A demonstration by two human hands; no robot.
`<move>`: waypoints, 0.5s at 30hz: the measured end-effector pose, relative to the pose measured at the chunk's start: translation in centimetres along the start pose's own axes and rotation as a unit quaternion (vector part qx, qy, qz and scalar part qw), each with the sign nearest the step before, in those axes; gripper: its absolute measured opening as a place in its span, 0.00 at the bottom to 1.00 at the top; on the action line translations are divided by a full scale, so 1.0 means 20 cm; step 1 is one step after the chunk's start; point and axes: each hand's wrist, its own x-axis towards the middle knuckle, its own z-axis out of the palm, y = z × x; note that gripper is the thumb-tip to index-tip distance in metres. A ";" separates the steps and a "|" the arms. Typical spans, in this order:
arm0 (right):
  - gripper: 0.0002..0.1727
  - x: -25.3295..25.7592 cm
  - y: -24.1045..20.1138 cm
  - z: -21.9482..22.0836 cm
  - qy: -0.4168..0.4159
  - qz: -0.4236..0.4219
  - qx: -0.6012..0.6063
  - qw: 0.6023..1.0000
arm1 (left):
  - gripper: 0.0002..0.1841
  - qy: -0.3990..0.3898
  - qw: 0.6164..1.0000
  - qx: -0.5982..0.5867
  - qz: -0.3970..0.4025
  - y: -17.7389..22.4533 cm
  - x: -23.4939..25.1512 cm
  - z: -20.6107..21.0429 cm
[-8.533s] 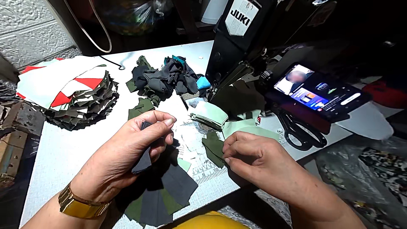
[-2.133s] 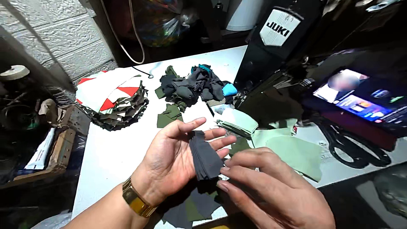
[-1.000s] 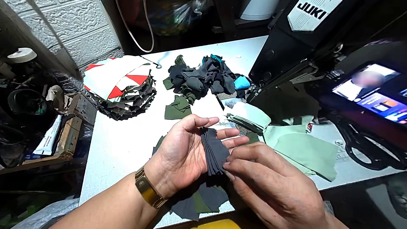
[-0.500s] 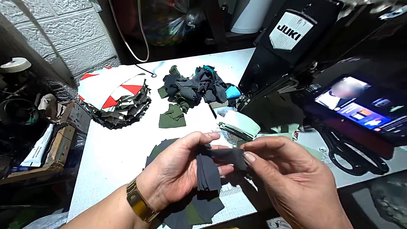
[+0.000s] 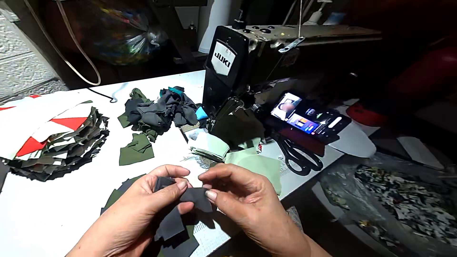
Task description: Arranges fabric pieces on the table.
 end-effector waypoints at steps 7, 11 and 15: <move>0.11 0.01 -0.02 -0.06 0.041 0.027 0.078 0.996 | 0.09 0.028 0.998 0.047 0.018 0.02 0.00 -0.03; 0.11 0.01 -0.02 -0.05 0.060 0.004 0.055 0.997 | 0.03 0.019 0.981 0.158 0.111 0.01 -0.01 -0.02; 0.09 0.00 -0.01 0.01 0.046 -0.019 0.011 0.999 | 0.10 -0.046 0.912 0.300 0.277 -0.05 0.01 -0.05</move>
